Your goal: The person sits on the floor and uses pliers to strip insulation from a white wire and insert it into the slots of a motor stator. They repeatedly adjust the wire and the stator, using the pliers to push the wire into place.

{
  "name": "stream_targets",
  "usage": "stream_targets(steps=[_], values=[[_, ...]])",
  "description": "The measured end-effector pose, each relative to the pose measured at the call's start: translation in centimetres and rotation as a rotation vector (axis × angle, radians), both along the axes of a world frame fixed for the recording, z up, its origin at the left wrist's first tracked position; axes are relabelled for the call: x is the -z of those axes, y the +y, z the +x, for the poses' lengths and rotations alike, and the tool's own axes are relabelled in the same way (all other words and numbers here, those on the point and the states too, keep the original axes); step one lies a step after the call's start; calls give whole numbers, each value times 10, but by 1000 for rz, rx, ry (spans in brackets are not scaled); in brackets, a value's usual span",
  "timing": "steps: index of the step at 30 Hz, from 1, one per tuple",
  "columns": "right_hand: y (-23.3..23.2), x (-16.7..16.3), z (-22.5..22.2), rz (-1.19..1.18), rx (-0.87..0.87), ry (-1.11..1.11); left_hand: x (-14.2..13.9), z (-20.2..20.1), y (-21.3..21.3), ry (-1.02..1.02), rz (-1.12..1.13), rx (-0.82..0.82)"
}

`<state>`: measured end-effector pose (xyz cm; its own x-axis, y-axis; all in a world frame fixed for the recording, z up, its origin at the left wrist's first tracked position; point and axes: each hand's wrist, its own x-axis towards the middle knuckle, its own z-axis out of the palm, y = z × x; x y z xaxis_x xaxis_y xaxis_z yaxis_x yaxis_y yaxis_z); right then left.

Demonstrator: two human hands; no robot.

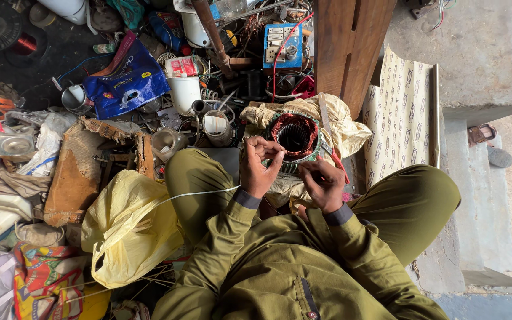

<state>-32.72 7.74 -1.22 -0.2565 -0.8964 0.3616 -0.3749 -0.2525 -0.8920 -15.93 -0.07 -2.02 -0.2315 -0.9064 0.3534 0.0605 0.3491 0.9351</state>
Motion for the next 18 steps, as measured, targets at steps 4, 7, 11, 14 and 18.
stream_targets(steps=[4, 7, 11, 14, 18], values=[[11, -4, -1, -19, 35, 26, -6, -6, -4, -47, -147, 11], [16, -14, -4, -64, 23, 49, -12, -9, -5, -160, -299, -22], [18, -30, -10, -102, 32, 92, -22, -12, -1, -227, -367, -63], [18, -40, -17, -213, 40, 108, -32, -11, 0, -250, -339, -71], [29, -47, -31, -230, 78, 124, -50, -9, -1, -201, -377, -86]])
